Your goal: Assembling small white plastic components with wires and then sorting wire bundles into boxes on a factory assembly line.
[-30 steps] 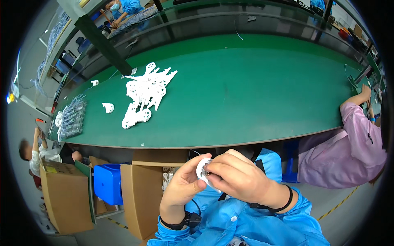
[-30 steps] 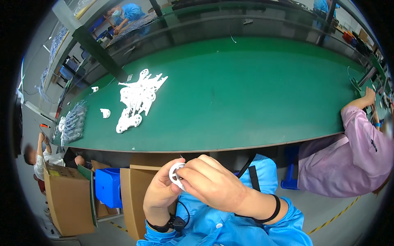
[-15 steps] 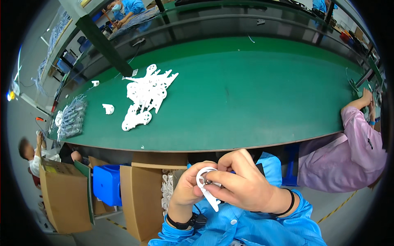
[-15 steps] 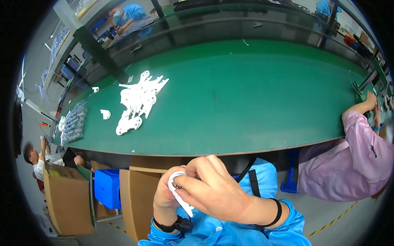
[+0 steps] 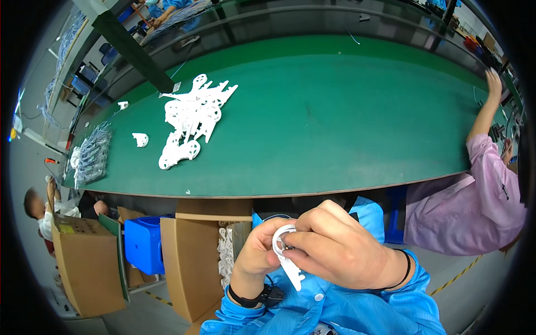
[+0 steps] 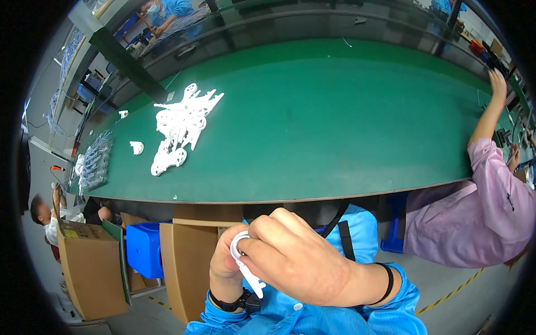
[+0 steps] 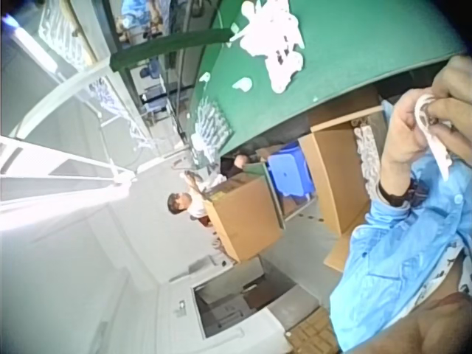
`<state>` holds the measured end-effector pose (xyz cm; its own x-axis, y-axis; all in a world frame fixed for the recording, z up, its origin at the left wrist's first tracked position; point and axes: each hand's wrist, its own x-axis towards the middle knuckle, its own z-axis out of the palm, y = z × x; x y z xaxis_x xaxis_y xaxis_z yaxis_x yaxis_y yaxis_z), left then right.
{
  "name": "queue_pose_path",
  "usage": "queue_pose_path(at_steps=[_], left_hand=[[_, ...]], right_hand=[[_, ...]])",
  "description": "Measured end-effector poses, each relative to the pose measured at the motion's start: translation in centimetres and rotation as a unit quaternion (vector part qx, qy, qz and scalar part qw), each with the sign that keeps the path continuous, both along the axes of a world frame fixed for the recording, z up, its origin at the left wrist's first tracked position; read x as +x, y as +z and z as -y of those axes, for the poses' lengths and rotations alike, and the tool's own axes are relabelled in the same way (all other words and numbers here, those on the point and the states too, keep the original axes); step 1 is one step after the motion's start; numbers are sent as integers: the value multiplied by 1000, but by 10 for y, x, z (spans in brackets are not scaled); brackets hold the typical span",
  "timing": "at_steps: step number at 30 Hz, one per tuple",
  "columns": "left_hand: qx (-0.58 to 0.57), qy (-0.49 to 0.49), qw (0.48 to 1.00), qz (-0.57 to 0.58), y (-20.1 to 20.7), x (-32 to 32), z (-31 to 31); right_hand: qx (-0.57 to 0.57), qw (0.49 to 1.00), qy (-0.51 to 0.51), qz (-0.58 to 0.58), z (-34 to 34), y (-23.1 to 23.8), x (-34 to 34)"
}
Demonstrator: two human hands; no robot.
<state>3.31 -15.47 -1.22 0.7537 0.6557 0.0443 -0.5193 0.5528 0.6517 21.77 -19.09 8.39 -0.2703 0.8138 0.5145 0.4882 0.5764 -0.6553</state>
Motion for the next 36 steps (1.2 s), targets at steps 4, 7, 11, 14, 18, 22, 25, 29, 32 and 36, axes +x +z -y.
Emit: queue_pose_path(at_steps=[4, 7, 11, 14, 18, 22, 25, 29, 32, 36], left_hand=[[-17, -13, 1000, 16, -1, -2, 1], [-18, -13, 999, 27, -3, -1, 0], [-4, -4, 999, 40, -7, 0, 0], [38, -5, 999, 19, -5, -1, -3], [11, 3, 1000, 21, 0, 1, -3], [20, 41, 999, -3, 1, 2, -2], [88, 139, 983, -87, 14, 15, 1], [382, 281, 804, -358, 50, 30, 10], [486, 293, 715, -408, 72, 41, 15], [508, 321, 686, -411, 75, 48, 21]], right_hand=[[-4, 999, 29, 31, -1, 1, 3], [-9, 999, 39, 32, -2, 0, 3], [-25, 998, 62, 16, -4, -3, 3], [-57, 995, 71, 32, -4, -5, 6], [-66, 995, 72, 13, -4, -6, 6], [-43, 997, 48, -29, -5, -20, 5], [-45, 996, 0, -76, -6, -32, 6], [-165, 941, 12, -296, 4, -67, 10], [-227, 829, 88, -503, 11, -89, 15], [-231, 784, 146, -557, 12, -98, 18]])
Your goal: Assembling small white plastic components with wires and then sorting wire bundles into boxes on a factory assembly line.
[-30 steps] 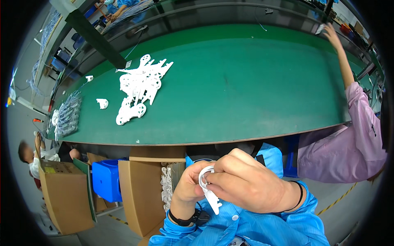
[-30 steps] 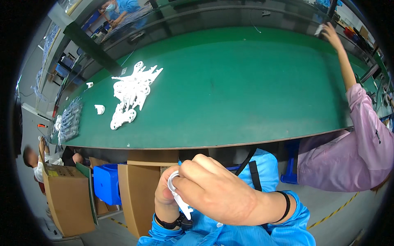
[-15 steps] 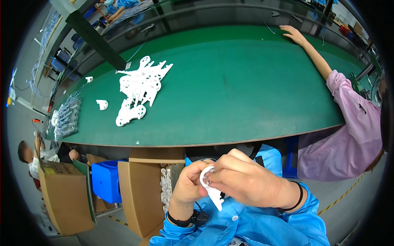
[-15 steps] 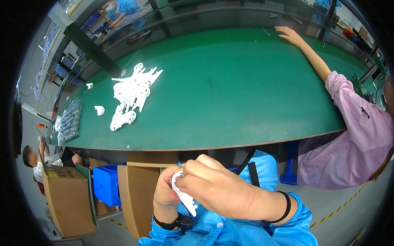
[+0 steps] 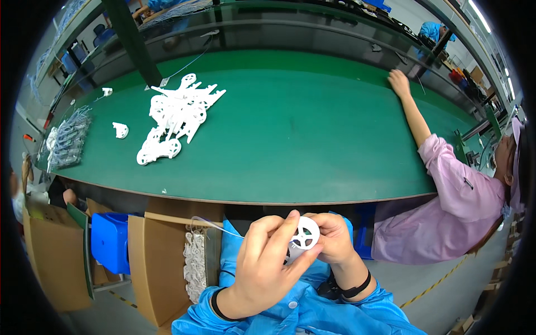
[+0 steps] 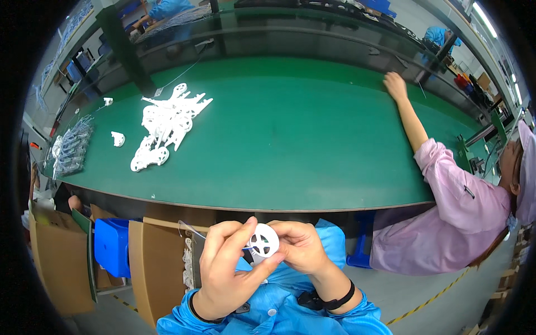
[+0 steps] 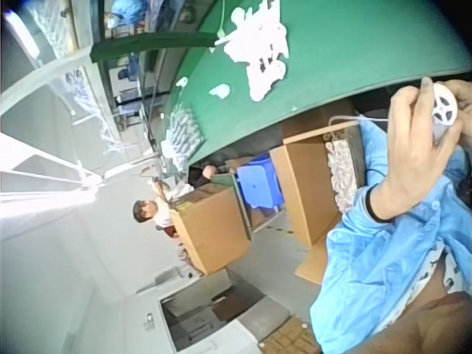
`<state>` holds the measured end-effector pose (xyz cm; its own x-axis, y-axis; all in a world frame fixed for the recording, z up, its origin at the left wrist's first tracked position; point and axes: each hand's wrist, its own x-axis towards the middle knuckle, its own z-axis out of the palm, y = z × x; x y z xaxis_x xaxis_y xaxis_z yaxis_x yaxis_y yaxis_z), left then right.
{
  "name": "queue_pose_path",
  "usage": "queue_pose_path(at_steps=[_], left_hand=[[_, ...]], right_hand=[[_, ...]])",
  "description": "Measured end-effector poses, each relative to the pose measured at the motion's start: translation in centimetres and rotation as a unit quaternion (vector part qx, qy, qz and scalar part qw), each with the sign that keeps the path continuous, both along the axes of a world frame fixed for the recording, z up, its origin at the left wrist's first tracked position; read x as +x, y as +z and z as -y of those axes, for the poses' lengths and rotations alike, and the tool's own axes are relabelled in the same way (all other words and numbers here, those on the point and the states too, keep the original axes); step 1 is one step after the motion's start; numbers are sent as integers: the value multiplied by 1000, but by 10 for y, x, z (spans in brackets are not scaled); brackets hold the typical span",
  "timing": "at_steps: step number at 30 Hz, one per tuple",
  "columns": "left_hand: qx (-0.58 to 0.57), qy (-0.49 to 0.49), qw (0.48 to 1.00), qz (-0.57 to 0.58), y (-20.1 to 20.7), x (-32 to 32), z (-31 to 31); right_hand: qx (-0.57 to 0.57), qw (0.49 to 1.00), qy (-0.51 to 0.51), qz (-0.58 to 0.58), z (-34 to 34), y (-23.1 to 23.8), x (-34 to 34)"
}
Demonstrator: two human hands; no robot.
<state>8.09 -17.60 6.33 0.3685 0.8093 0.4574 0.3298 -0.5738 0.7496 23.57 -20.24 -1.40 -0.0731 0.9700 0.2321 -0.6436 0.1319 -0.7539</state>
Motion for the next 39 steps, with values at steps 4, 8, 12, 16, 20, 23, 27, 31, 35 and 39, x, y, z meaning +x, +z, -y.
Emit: queue_pose_path(at_steps=[4, 8, 12, 16, 20, 23, 27, 31, 35, 39], left_hand=[[26, -9, 1000, -7, 1, 3, -3], [46, -7, 999, -21, 1, 2, -2], [34, -8, 999, -33, 2, -1, -2], [20, -21, 999, -38, 3, -4, -5], [13, -33, 999, -41, 1, -3, -8], [10, -35, 998, -44, 2, -4, -8], [1, -38, 998, -48, 2, -4, -8], [0, -35, 998, -52, 2, -1, -8], [-2, -29, 998, -54, 2, 1, -8], [-12, -34, 998, -51, 1, 4, -9]], right_hand=[[-13, 999, -14, -41, 2, -3, 1], [-21, 999, -26, -30, 0, -3, -2], [-27, 998, -50, -1, 0, -2, -4], [-31, 997, -65, -3, -2, 1, -8], [-42, 997, -69, 1, -2, -1, -7], [-42, 997, -66, 15, -3, -1, -6], [-52, 998, -47, -5, -2, -3, -4], [-47, 998, -34, -29, -2, -7, -3], [-50, 997, -41, -41, -2, -8, -3], [-66, 995, -53, -46, -1, -11, -2]])
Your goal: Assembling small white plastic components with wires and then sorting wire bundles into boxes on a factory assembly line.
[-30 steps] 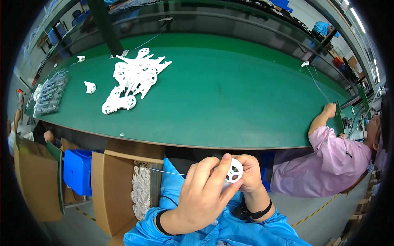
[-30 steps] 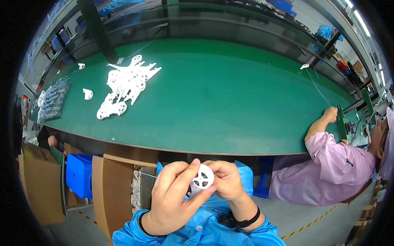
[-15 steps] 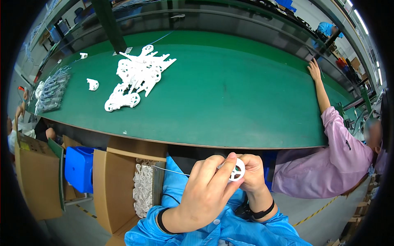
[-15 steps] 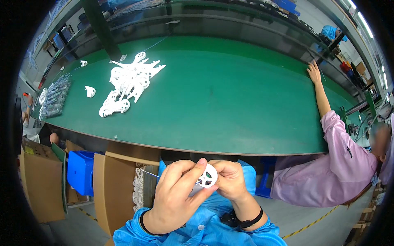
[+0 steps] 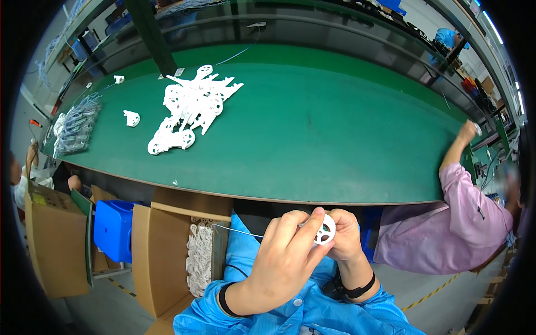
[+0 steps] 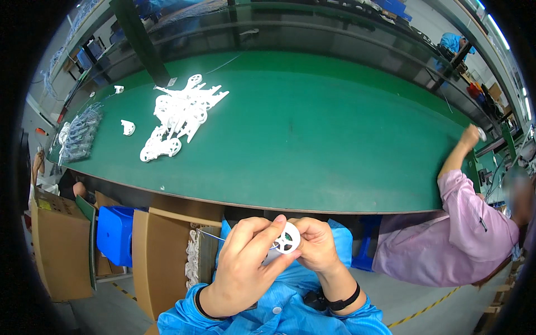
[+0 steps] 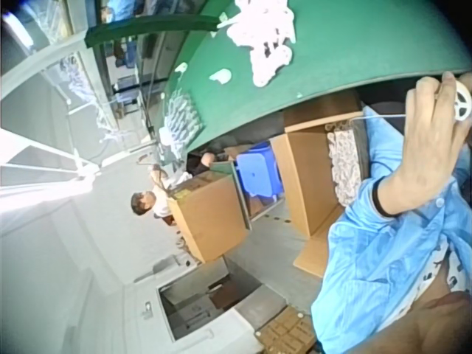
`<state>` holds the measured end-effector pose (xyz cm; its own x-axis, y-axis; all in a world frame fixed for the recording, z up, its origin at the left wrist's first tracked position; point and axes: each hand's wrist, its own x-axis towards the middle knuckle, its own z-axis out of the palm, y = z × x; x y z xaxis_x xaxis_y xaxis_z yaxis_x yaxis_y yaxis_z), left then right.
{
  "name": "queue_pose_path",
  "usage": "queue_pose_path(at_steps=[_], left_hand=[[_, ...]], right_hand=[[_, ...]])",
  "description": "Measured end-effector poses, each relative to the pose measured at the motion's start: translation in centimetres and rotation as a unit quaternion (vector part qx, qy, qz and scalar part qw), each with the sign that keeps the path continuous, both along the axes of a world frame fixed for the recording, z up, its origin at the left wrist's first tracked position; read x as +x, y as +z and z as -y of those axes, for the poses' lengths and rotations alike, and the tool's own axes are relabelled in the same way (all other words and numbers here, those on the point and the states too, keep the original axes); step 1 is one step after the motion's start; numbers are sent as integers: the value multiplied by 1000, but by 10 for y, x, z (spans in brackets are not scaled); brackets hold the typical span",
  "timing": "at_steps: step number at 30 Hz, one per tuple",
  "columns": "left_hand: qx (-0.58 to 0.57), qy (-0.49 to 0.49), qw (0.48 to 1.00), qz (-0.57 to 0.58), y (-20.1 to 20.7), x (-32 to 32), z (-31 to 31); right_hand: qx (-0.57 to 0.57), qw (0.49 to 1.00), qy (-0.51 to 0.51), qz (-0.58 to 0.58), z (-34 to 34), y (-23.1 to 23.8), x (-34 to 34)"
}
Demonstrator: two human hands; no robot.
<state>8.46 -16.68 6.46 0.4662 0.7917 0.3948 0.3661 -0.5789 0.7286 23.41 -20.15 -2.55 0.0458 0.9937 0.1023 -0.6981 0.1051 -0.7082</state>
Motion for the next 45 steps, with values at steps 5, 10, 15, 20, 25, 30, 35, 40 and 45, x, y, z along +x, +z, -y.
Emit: queue_pose_path(at_steps=[5, 10, 15, 20, 25, 30, 35, 40, 45], left_hand=[[-11, 2, 1000, 4, -1, 1, 1], [-12, 1, 1000, 8, -3, 3, -1], [-35, 7, 999, 10, -3, 4, -4], [-20, 38, 999, 22, -6, 13, -8], [48, 105, 993, -26, 4, 16, -18], [50, 106, 993, -19, 8, 20, -33], [16, 90, 996, -19, 10, 19, -50], [64, 67, 993, 70, 9, 9, -65], [70, 66, 987, 132, 2, -17, -64]], right_hand=[[35, 999, -25, 14, -3, -1, -4], [41, 998, -45, 35, -4, 0, -4], [34, 998, -44, 27, -4, -4, -2], [46, 998, 9, 39, -10, -8, 13], [32, 997, 58, -36, -24, 9, 19], [9, 995, 97, -19, -38, 33, 20], [-95, 993, 72, 21, -61, 55, 25], [-151, 987, 21, 48, -112, 79, 68], [-112, 983, -103, 103, -246, 90, 194]])
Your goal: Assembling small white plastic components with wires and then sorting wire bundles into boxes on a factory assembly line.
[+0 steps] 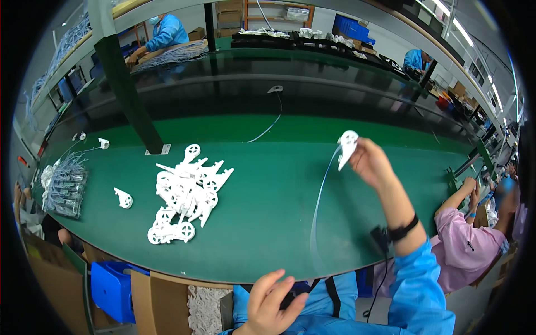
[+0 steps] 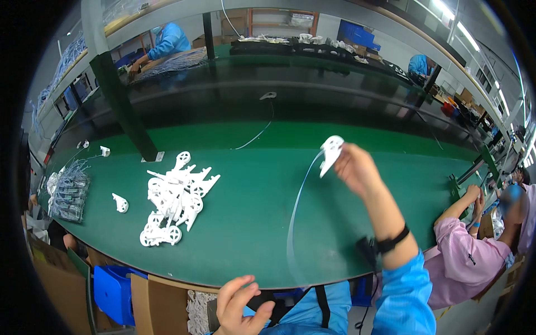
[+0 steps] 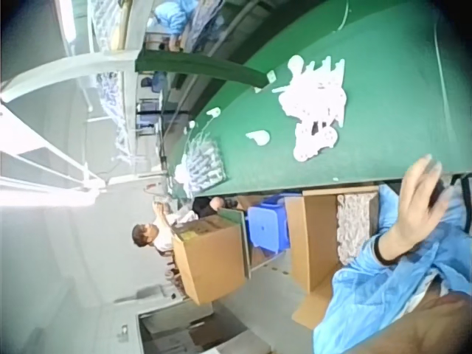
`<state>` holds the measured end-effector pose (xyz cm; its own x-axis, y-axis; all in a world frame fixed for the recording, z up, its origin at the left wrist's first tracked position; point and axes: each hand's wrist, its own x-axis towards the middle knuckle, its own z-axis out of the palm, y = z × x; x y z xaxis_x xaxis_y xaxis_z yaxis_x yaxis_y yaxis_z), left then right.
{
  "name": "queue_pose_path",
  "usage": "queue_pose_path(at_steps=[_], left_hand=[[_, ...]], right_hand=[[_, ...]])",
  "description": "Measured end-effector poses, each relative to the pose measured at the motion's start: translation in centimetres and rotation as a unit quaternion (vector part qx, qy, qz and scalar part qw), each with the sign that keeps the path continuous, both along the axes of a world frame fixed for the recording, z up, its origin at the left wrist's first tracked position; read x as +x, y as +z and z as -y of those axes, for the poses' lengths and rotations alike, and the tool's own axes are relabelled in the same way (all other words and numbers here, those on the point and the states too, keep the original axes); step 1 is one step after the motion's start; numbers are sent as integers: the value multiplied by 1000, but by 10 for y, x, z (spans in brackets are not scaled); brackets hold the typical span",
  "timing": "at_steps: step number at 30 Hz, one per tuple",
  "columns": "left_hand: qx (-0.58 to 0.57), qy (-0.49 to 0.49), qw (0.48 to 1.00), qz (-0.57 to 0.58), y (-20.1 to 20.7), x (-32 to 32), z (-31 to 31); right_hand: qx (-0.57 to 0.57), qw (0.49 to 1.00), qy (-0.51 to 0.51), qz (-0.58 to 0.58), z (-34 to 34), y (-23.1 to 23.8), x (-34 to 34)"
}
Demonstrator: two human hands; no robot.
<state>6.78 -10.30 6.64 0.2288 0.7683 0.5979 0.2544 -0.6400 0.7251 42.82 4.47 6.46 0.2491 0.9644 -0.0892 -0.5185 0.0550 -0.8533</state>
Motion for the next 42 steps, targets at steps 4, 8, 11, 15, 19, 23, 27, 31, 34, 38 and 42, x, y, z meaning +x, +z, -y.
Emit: queue_pose_path(at_steps=[4, 8, 11, 15, 19, 23, 27, 31, 34, 38, 42], left_hand=[[-79, -2, 996, 47, -32, -8, -11], [-34, 88, 995, 30, -50, -6, -34], [-96, 70, 993, 8, -86, -18, -41], [-64, 102, 993, -2, -84, -11, -44], [-53, 104, 993, 2, -88, -15, -42], [-71, 73, 995, 24, -87, -17, -41], [-104, 42, 991, 78, -86, -31, -37], [-94, -33, 990, 96, -77, -52, -29], [-106, 12, 991, 83, -72, -88, -7], [-214, 93, 966, 111, -93, -153, 23], [-372, 165, 866, 291, -153, -221, 34]], right_hand=[[-41, 985, -160, -52, -80, -49, 133], [-177, 937, -300, 41, -118, -88, 188], [-285, 860, -313, 284, -136, -96, 188], [-310, 725, -323, 523, -143, -109, 208], [-297, 586, -408, 634, -130, -92, 170], [77, 690, -297, 656, -116, -63, 48], [98, 777, 89, 616, -73, -30, -146], [254, 715, 138, 636, -44, -38, -248], [258, 650, 65, 712, -34, -36, -279], [293, 637, 91, 707, -4, -27, -291], [277, 649, 184, 684, 39, -36, -290]])
